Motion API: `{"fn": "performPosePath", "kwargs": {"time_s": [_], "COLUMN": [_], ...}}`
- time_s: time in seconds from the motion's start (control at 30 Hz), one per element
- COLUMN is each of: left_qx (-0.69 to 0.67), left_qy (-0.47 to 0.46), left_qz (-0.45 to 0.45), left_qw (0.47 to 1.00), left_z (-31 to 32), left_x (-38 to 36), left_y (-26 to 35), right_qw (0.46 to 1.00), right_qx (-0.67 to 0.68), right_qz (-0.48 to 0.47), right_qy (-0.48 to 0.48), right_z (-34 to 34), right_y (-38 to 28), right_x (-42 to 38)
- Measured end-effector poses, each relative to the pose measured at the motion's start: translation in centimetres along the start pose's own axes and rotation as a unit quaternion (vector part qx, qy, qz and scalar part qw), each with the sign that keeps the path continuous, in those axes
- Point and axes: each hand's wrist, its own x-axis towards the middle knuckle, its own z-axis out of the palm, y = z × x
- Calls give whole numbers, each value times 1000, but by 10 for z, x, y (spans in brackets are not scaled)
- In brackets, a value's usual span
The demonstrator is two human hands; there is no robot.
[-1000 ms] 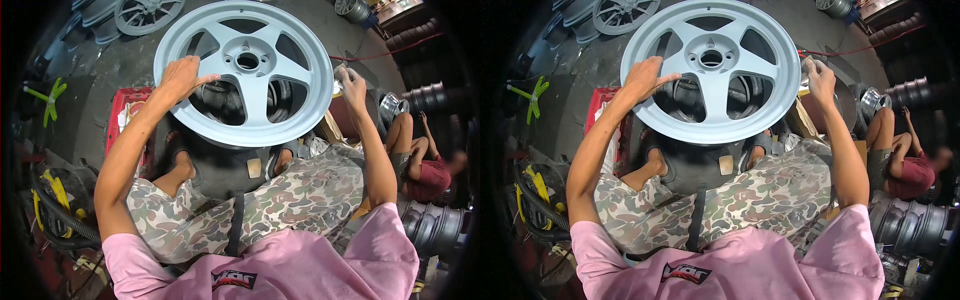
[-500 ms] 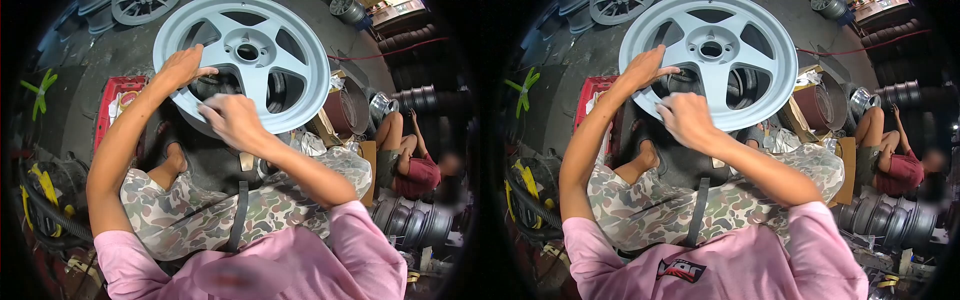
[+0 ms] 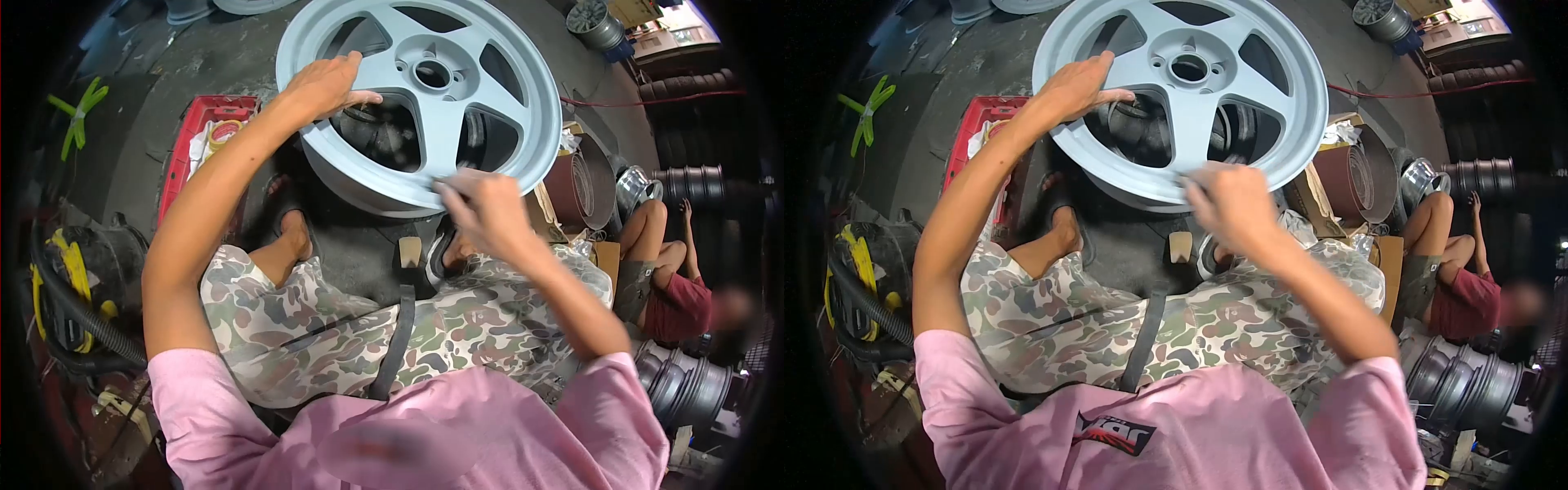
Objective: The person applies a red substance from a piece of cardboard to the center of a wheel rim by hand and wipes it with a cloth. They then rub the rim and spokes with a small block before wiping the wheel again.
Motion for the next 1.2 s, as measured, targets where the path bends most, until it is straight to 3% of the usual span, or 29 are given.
{"fn": "performPosePath", "kwargs": {"time_s": [0.07,0.2,0.27,0.33,0.4,0.43,0.5,0.6,0.73,0.87,0.9,1.0,1.07,1.2], "left_qx": [2,9,4,-5,6,7,8,9,14,5,5,10,4,7], "left_qy": [-16,-7,7,21,6,14,8,4,-4,-53,-26,-1,-40,14], "left_qz": [-7,2,10,3,7,6,1,3,2,-42,-23,-12,-16,1], "left_qw": [1000,1000,1000,1000,1000,1000,1000,1000,1000,998,999,1000,999,1000], "left_z": [-2,1,2,1,0,0,0,5,0,-16,-8,0,-5,-2], "left_x": [1,2,1,-2,1,1,3,3,-1,-4,-6,-6,-1,-10], "left_y": [2,-4,-3,-5,-3,-2,0,1,-3,8,3,0,2,0], "right_qw": [996,995,912,875,982,981,996,986,969,947,966,995,996,995], "right_qx": [81,92,393,450,188,189,15,127,248,299,252,85,-16,-24], "right_qz": [30,11,110,178,33,35,-38,7,-10,-73,-59,-42,-90,-79], "right_qy": [36,32,-32,-13,13,11,-79,-110,6,92,27,-38,-7,58], "right_z": [25,40,30,-7,-24,-35,-50,-33,46,65,44,-27,-64,-37], "right_y": [-33,-49,-17,-4,28,36,44,14,-55,-48,-30,58,99,76], "right_x": [24,63,66,49,20,5,-19,-7,74,55,29,-36,-39,-54]}}
